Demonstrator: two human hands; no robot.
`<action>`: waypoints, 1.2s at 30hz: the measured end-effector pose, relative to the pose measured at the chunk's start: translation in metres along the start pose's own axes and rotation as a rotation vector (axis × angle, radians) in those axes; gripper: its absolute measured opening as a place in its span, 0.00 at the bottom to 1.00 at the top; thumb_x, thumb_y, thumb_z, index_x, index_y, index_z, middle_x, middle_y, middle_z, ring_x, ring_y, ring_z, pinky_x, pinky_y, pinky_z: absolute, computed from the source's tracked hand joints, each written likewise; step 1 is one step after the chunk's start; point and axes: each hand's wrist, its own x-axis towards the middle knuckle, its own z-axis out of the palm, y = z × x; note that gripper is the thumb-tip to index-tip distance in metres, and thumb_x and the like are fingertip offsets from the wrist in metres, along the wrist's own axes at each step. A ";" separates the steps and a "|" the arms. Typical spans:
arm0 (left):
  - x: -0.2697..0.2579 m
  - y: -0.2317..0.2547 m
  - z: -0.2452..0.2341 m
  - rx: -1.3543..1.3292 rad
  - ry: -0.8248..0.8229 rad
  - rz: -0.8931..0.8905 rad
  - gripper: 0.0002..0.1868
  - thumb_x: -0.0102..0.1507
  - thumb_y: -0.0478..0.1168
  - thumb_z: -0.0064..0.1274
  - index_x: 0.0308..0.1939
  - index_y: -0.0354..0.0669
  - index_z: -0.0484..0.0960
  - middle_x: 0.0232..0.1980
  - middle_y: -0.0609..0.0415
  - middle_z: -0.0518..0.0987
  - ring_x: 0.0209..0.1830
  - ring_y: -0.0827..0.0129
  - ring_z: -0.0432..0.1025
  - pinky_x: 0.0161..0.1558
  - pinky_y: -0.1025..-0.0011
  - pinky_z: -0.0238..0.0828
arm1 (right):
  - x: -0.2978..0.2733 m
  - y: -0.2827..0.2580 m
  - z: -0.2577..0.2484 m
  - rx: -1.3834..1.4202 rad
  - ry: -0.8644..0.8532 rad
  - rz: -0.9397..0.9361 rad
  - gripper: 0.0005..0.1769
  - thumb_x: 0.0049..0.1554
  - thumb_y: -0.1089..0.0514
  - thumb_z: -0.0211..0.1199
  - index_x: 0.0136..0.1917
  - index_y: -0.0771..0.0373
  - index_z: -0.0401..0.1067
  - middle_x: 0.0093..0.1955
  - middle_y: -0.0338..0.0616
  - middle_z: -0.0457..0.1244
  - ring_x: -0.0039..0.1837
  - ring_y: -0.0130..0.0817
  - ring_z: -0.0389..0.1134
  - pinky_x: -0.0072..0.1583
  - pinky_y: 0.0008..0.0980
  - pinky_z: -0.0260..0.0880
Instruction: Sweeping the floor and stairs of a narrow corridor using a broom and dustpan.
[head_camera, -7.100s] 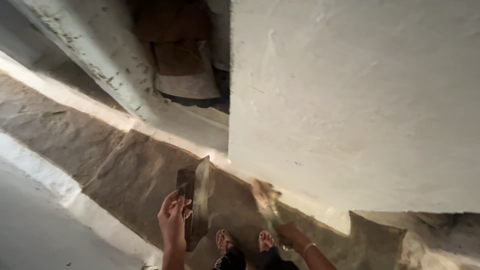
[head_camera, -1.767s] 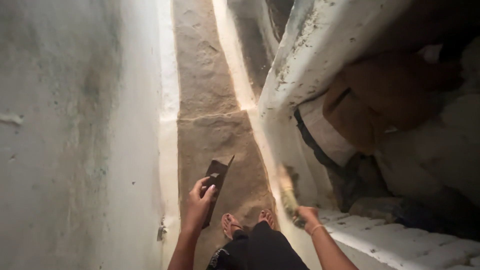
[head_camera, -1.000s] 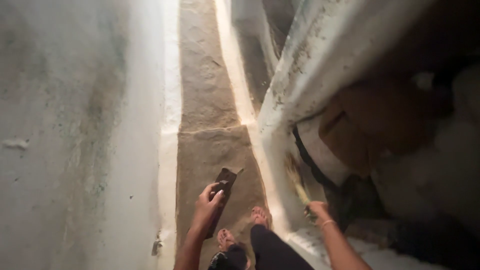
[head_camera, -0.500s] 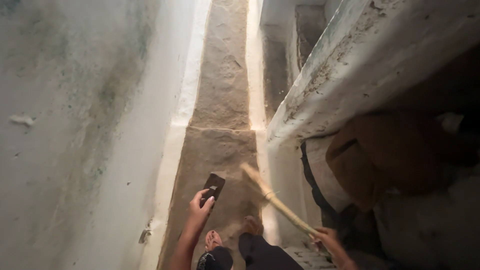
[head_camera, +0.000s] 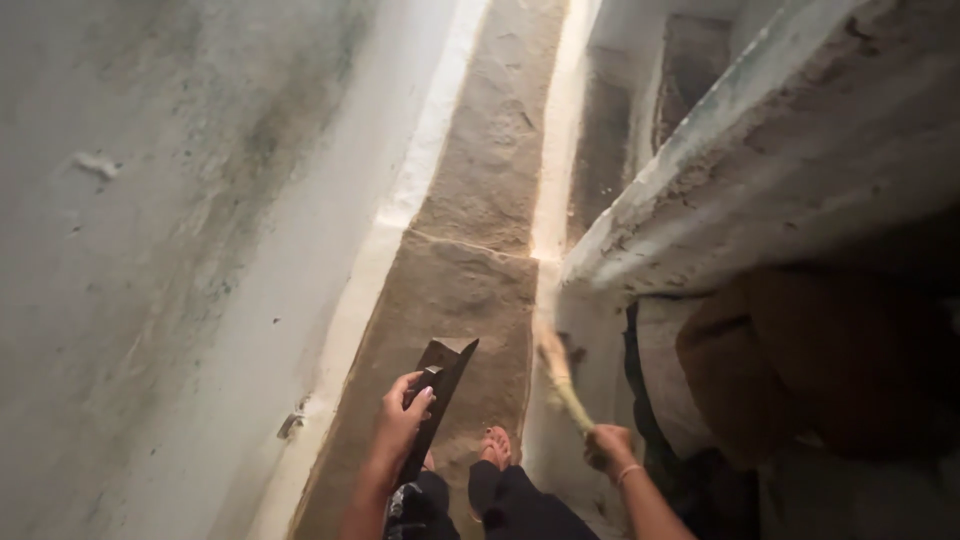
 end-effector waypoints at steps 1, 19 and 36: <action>-0.003 0.004 0.000 0.005 0.009 -0.013 0.21 0.64 0.40 0.55 0.61 0.40 0.78 0.42 0.50 0.85 0.39 0.70 0.77 0.39 0.71 0.75 | -0.003 -0.002 0.003 0.019 -0.047 -0.003 0.05 0.50 0.69 0.61 0.40 0.75 0.73 0.32 0.55 0.63 0.28 0.41 0.63 0.30 0.39 0.63; 0.087 0.002 0.025 0.119 0.037 0.075 0.21 0.63 0.41 0.57 0.59 0.40 0.80 0.43 0.50 0.85 0.40 0.72 0.79 0.42 0.70 0.76 | 0.107 -0.028 -0.036 0.132 0.069 -0.102 0.06 0.55 0.59 0.61 0.41 0.64 0.74 0.29 0.40 0.62 0.29 0.33 0.63 0.32 0.37 0.63; 0.215 0.021 0.032 0.255 0.047 -0.035 0.23 0.62 0.44 0.58 0.60 0.44 0.80 0.41 0.50 0.85 0.36 0.67 0.79 0.41 0.68 0.75 | 0.100 -0.098 -0.020 0.153 -0.187 0.237 0.09 0.50 0.66 0.57 0.44 0.67 0.74 0.31 0.45 0.59 0.30 0.33 0.58 0.32 0.34 0.57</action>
